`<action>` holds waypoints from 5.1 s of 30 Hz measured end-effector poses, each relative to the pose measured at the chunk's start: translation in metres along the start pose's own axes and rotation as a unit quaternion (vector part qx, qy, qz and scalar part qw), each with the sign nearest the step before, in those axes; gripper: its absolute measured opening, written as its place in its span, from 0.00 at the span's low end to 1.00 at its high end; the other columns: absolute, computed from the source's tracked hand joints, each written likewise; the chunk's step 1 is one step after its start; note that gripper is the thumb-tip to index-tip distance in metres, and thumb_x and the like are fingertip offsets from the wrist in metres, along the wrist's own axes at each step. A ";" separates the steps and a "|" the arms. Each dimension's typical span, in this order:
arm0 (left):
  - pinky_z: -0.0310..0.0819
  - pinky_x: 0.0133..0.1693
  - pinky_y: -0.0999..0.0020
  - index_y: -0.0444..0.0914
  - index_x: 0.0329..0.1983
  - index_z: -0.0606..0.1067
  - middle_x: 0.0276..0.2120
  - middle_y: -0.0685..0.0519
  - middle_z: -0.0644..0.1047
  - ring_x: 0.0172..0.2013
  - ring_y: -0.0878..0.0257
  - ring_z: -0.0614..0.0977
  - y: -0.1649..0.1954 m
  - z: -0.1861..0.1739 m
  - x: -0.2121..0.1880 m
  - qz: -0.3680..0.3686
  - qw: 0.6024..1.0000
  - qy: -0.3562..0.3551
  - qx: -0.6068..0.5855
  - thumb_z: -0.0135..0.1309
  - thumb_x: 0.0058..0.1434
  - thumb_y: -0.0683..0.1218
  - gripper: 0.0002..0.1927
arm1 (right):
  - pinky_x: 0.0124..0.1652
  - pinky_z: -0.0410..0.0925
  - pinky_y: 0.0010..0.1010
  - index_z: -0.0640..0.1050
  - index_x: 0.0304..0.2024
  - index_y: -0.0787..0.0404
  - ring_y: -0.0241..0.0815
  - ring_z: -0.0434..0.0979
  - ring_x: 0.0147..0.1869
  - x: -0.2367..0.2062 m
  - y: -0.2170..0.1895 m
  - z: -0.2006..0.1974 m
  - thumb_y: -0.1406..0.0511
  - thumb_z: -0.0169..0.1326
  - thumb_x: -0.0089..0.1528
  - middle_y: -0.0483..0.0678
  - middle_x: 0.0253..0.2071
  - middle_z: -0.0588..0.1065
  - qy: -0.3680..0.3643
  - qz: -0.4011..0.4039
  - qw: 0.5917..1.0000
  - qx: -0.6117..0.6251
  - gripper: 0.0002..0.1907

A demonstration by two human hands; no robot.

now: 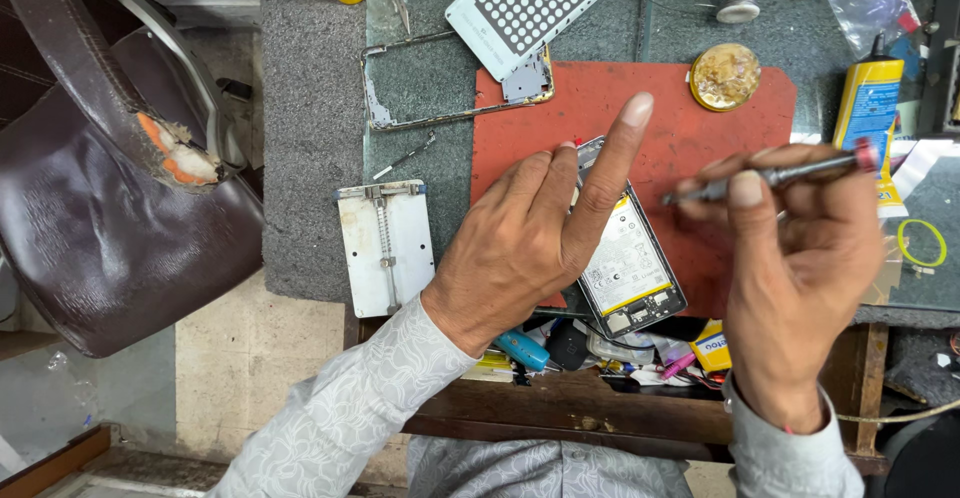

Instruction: The person uses a screwdriver to remove screws from a disassembled smartphone, then connects a charging cable to test the device. The screen lights up with a charging icon. The person then retrieves a new back cover from a drawer and places it on the workbench.

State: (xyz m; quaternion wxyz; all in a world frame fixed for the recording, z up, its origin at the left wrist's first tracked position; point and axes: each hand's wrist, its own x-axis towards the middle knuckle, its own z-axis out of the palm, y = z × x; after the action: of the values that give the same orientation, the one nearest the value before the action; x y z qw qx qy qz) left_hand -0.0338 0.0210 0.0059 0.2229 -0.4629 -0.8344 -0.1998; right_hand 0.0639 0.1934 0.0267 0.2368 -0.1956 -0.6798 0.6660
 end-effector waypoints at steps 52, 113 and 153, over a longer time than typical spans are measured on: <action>0.81 0.51 0.65 0.33 0.75 0.53 0.49 0.47 0.76 0.50 0.57 0.80 0.001 0.010 -0.009 -0.030 0.997 0.027 -0.060 0.56 0.78 0.45 0.32 | 0.52 0.77 0.28 0.53 0.64 0.62 0.44 0.81 0.51 0.042 0.005 0.017 0.85 0.50 0.75 0.61 0.49 0.71 -0.150 -0.249 0.940 -0.178 0.26; 0.80 0.39 0.59 0.42 0.80 0.48 0.38 0.49 0.83 0.37 0.54 0.87 -0.014 -0.001 0.002 -0.223 0.938 0.002 -0.266 0.57 0.76 0.43 0.38 | 0.35 0.63 0.19 0.64 0.68 0.63 0.30 0.69 0.40 0.040 -0.022 -0.006 0.73 0.48 0.77 0.44 0.46 0.70 -0.096 -0.102 0.977 -0.158 0.18; 0.75 0.34 0.54 0.35 0.39 0.80 0.29 0.45 0.83 0.30 0.49 0.85 -0.048 0.014 0.046 -0.199 0.938 -0.035 -0.282 0.55 0.67 0.40 0.04 | 0.27 0.66 0.37 0.82 0.56 0.55 0.43 0.73 0.26 -0.008 -0.013 0.023 0.54 0.67 0.58 0.47 0.30 0.68 -0.196 -0.208 0.823 -0.492 0.26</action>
State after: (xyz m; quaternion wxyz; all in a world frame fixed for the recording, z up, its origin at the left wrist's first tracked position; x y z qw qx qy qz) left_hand -0.0994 0.0366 0.0142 0.0093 -0.3375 -0.8262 -0.4509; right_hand 0.0582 0.1694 0.0396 0.1045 -0.0053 -0.9736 0.2027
